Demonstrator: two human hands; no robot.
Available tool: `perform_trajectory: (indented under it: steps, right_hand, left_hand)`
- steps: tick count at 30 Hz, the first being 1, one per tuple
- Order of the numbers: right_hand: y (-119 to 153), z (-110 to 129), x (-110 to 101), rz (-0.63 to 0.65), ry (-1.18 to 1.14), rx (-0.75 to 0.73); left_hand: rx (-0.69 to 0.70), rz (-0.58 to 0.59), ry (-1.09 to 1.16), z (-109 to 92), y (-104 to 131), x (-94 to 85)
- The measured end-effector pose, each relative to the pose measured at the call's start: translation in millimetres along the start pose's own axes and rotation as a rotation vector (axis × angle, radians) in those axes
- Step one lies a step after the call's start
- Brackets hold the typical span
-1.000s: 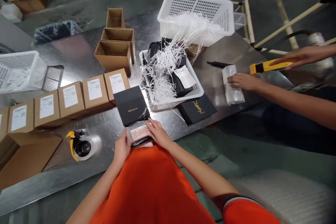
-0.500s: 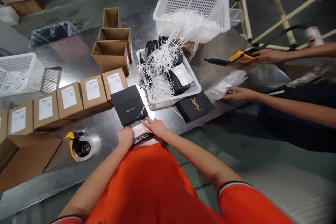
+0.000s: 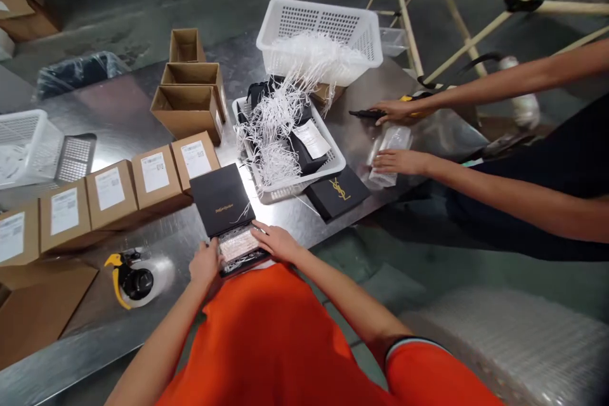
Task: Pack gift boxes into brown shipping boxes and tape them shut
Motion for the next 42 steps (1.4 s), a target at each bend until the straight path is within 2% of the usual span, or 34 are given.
perform_trajectory:
  steps: [2,4,6,9,12,14,16,19,21,26,29,32,34,37,39,42]
  right_hand:
    - [11.7,-9.6,3.5,-0.159,-0.135,0.131]
    - [18.7,-16.6,12.8,-0.258,-0.298,0.253]
    - [15.9,-15.1,25.7,-0.245,-0.443,0.247]
    - [2.0,-4.0,39.9,-0.135,-0.595,0.181]
    - [-4.8,4.7,34.8,-0.179,-0.64,0.234]
    - [-3.4,12.1,22.7,-0.247,-0.585,0.221]
    - [-1.6,24.1,11.6,-0.23,-0.451,0.121]
    - [-3.0,47.4,8.8,-0.004,-0.136,-0.1]
    - [-7.0,59.4,13.4,0.147,0.008,-0.17]
    - [-31.8,77.7,28.0,0.409,0.109,-0.024]
    - [-45.5,84.7,29.9,0.469,0.126,0.041]
    - [-41.8,83.1,25.0,0.515,0.098,0.029]
    - [-30.8,79.1,19.1,0.512,0.065,-0.023]
    - [-16.1,74.3,9.4,0.387,0.072,-0.098]
    - [-13.1,73.6,5.3,0.28,0.09,-0.092]
    - [-16.9,76.7,5.9,0.242,0.112,-0.08]
  left_hand:
    - [0.005,0.029,0.073,20.3,0.2,9.5]
    - [0.008,0.019,0.188,37.8,1.5,18.8]
    - [-0.001,-0.01,0.293,48.0,3.2,25.4]
    - [-0.031,-0.026,0.351,49.4,4.7,28.4]
    - [-0.048,0.0,0.37,44.7,4.5,26.6]
    - [-0.047,0.013,0.373,43.2,4.0,25.0]
    - [-0.054,0.03,0.345,43.6,3.5,24.3]
    - [-0.102,0.086,0.239,45.9,3.2,25.1]
    - [-0.12,0.104,0.192,46.3,3.1,25.3]
    - [-0.076,0.103,0.268,44.9,1.1,29.0]
    - [-0.026,0.109,0.296,44.8,0.0,30.9]
    - [0.004,0.116,0.296,45.4,-0.3,30.3]
    - [0.017,0.126,0.287,45.2,-1.0,29.2]
    - [0.019,0.139,0.257,43.6,-4.0,26.9]
    - [0.019,0.131,0.238,41.7,-7.1,23.8]
    - [0.03,0.098,0.214,39.2,-12.4,17.6]
Point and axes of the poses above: each hand's wrist, its own y-axis away from the middle knuckle, its own x-axis out of the palm, z = x × y, the point moved 4 cm from there along -y, towards the middle knuckle
